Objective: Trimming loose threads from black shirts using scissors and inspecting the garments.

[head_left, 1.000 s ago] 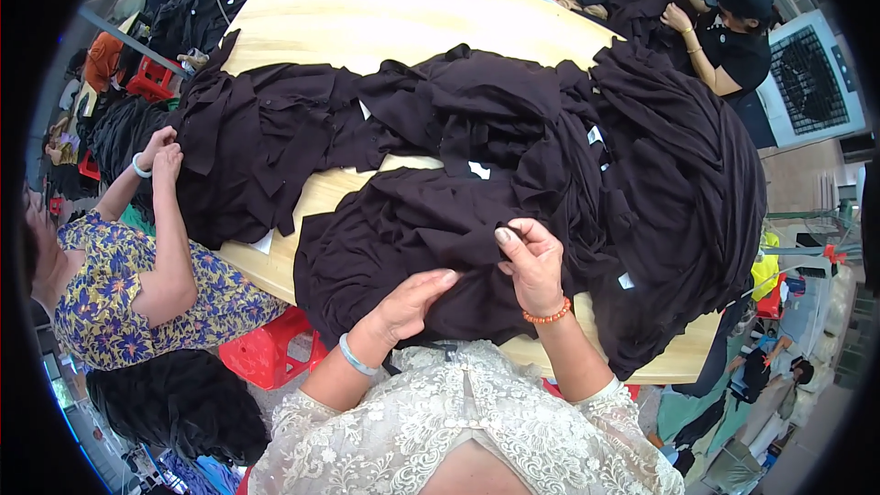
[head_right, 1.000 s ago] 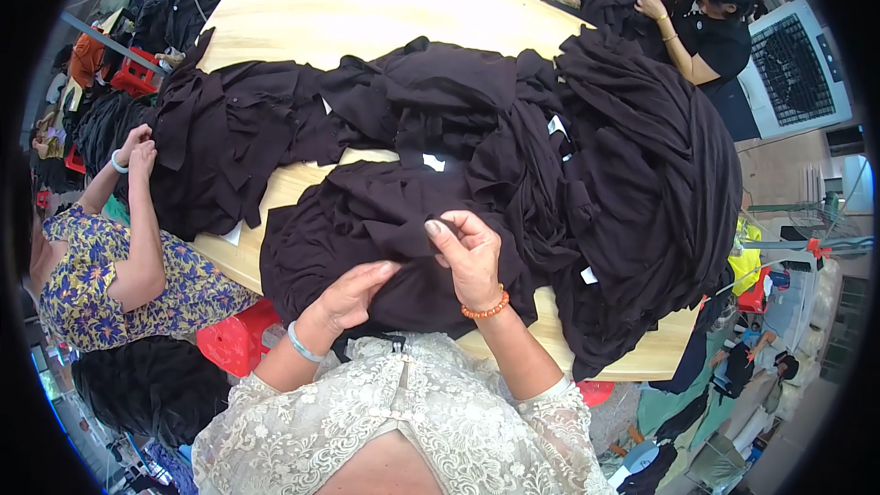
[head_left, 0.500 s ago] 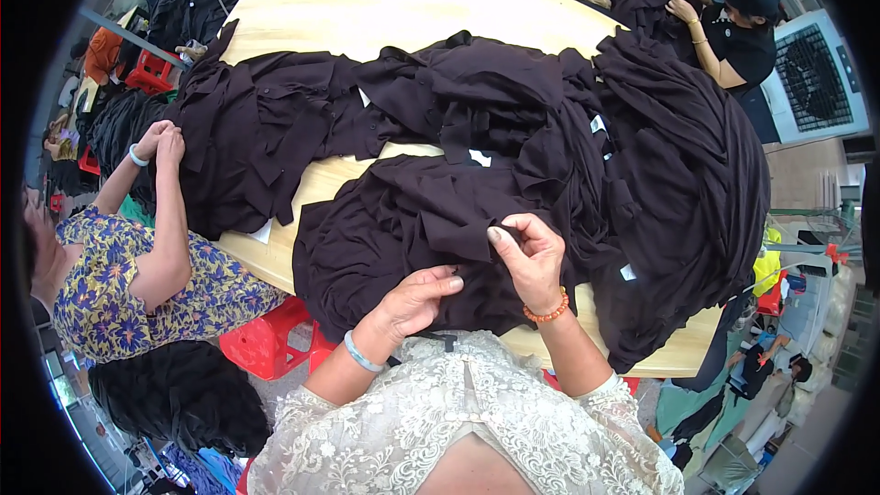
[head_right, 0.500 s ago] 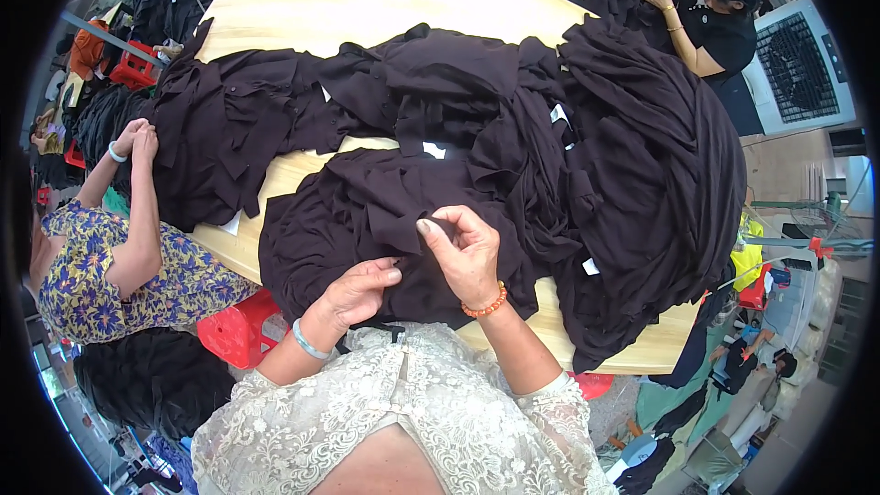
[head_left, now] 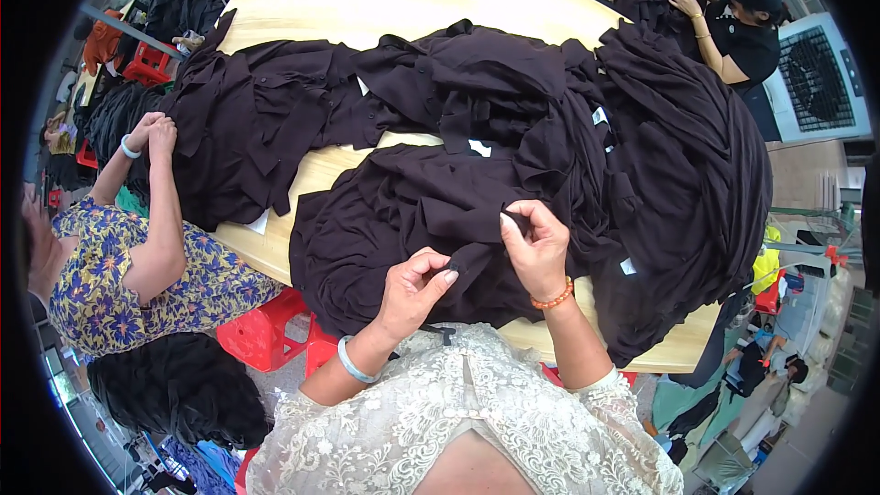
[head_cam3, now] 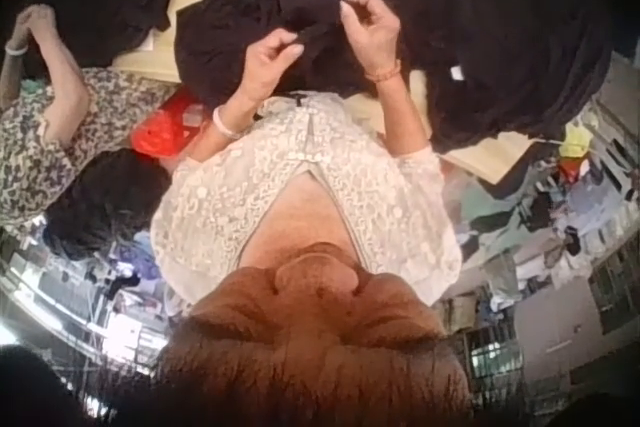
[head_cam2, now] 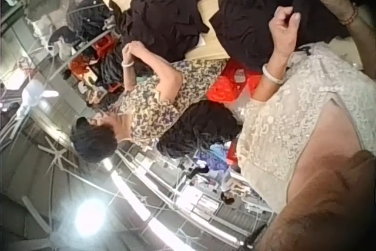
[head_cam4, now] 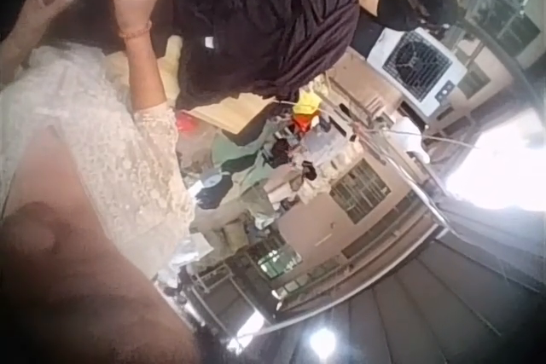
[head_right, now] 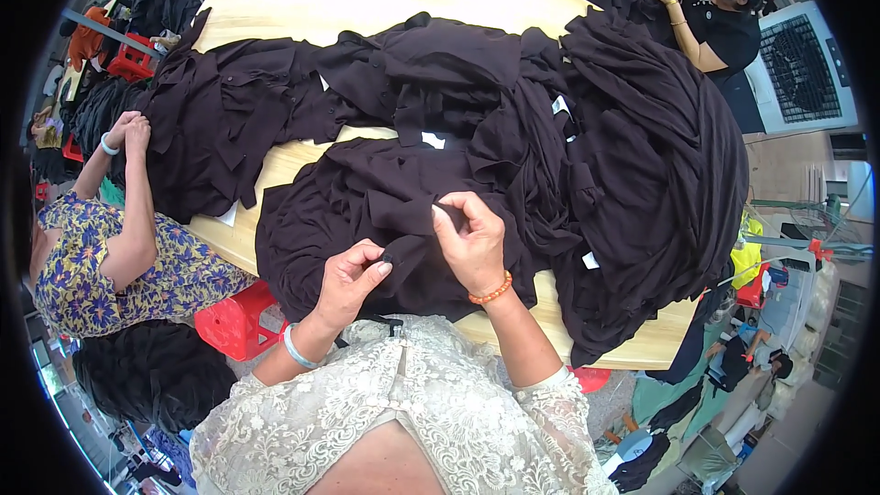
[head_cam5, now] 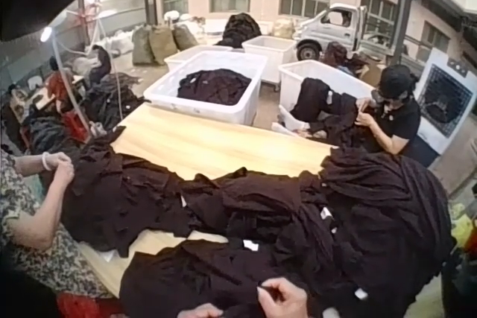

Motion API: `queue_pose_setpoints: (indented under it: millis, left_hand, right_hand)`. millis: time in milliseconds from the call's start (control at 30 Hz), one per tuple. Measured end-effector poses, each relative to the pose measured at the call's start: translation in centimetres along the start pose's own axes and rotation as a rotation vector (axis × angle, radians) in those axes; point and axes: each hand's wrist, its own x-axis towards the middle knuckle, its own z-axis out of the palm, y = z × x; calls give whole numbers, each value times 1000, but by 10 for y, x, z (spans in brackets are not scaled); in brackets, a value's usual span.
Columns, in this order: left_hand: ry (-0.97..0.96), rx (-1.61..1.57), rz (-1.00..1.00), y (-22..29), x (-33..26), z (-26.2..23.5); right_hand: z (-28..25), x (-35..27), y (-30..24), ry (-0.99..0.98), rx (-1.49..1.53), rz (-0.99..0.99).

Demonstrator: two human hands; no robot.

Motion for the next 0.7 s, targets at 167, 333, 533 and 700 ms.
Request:
queue_pose_setpoints:
  millis: [167, 333, 533, 700]
  left_hand:
    - [-17, 211, 139, 8, 0, 5]
    - [-26, 302, 198, 5, 1, 8]
    - [3, 173, 157, 11, 1, 10]
    - [11, 116, 168, 15, 2, 9]
  right_hand:
    - [12, 3, -12, -20, -634, -514]
    - [21, -3, -11, -182, -802, -434]
    - [17, 7, -30, -343, -327, -255]
    - [-1, 11, -31, -560, 20, 133]
